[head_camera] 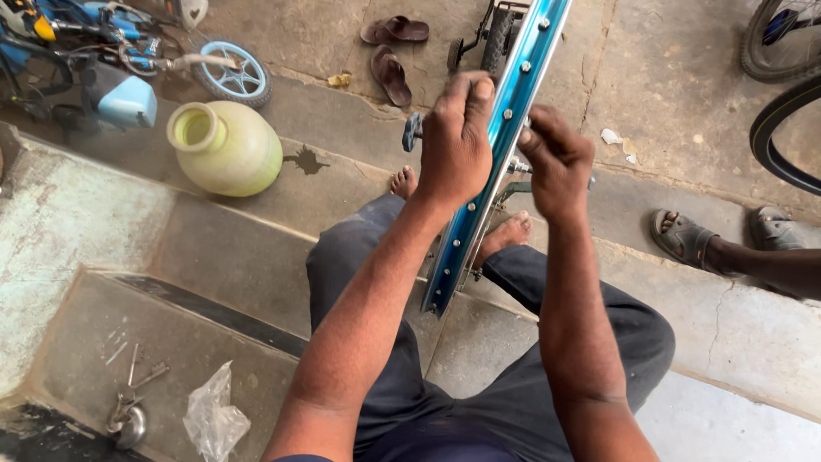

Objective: The person attaches metal components and spokes to a bicycle wheel rim by hand while it is held in a stand.

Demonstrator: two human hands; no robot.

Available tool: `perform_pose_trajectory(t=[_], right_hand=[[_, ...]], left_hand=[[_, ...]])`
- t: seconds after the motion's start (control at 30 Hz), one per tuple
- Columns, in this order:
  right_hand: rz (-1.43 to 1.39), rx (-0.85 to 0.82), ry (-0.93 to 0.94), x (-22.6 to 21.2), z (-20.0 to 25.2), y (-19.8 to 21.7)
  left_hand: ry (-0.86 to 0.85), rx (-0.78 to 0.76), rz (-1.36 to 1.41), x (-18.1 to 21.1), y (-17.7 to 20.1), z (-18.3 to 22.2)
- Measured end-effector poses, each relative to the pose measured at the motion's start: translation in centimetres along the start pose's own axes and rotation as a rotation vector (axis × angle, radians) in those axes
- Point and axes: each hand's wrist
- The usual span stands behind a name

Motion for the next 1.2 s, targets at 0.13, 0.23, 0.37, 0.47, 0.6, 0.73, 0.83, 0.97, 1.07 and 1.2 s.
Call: perform_pose_trajectory(t=[0.13, 0.23, 0.37, 0.47, 0.6, 0.73, 0.83, 0.97, 1.07, 1.2], right_hand=[[0.037, -0.062, 0.008, -0.7, -0.6, -0.3], [-0.114, -0.001, -0.104, -0.8, -1.5, -1.0], [-0.382, -0.060, -0.259, -0.5, -2.4, -1.7], [0.032, -0.024, 0.039, -1.3, 0.0, -2.0], [-0.143, 0.093, 0.004, 0.5, 1.6, -2.5], [-0.374, 0.112, -0.186, 0.9, 0.9, -2.0], [-0.297, 0.152, -0.030, 0.3, 2.3, -4.0], [-0.352, 0.175, -0.022, -0.2, 2.4, -4.2], [-0.238, 0.142, -0.050, -0.8, 1.9, -4.0], [0.483, 0.009, 0.256, -2.9, 1.7, -4.6]], left_hand=[[0.062, -0.044, -0.001, 0.0, -0.1, -0.7], [0.022, -0.018, -0.037, 0.0, -0.1, -0.8], [-0.097, 0.044, -0.104, -0.3, 0.3, -0.1], [0.039, -0.026, -0.086, 0.1, 0.6, 0.4], [0.055, -0.001, -0.042, 0.1, 0.7, 1.3], [-0.007, 0.033, -0.041, 0.3, 0.9, 1.8], [0.030, 0.050, -0.032, 0.6, 1.0, 2.2], [0.064, 0.057, -0.004, 0.4, 1.0, 2.8], [0.107, 0.015, 0.029, 0.3, 1.3, 3.0], [0.042, 0.045, -0.019, 0.5, 1.3, 2.7]])
Point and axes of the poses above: each hand's wrist, its own z-axis away from the middle knuckle, its own y-axis out of the back of the hand, x = y × z, and after that the axes turned 8 degrees about -z, right-handed
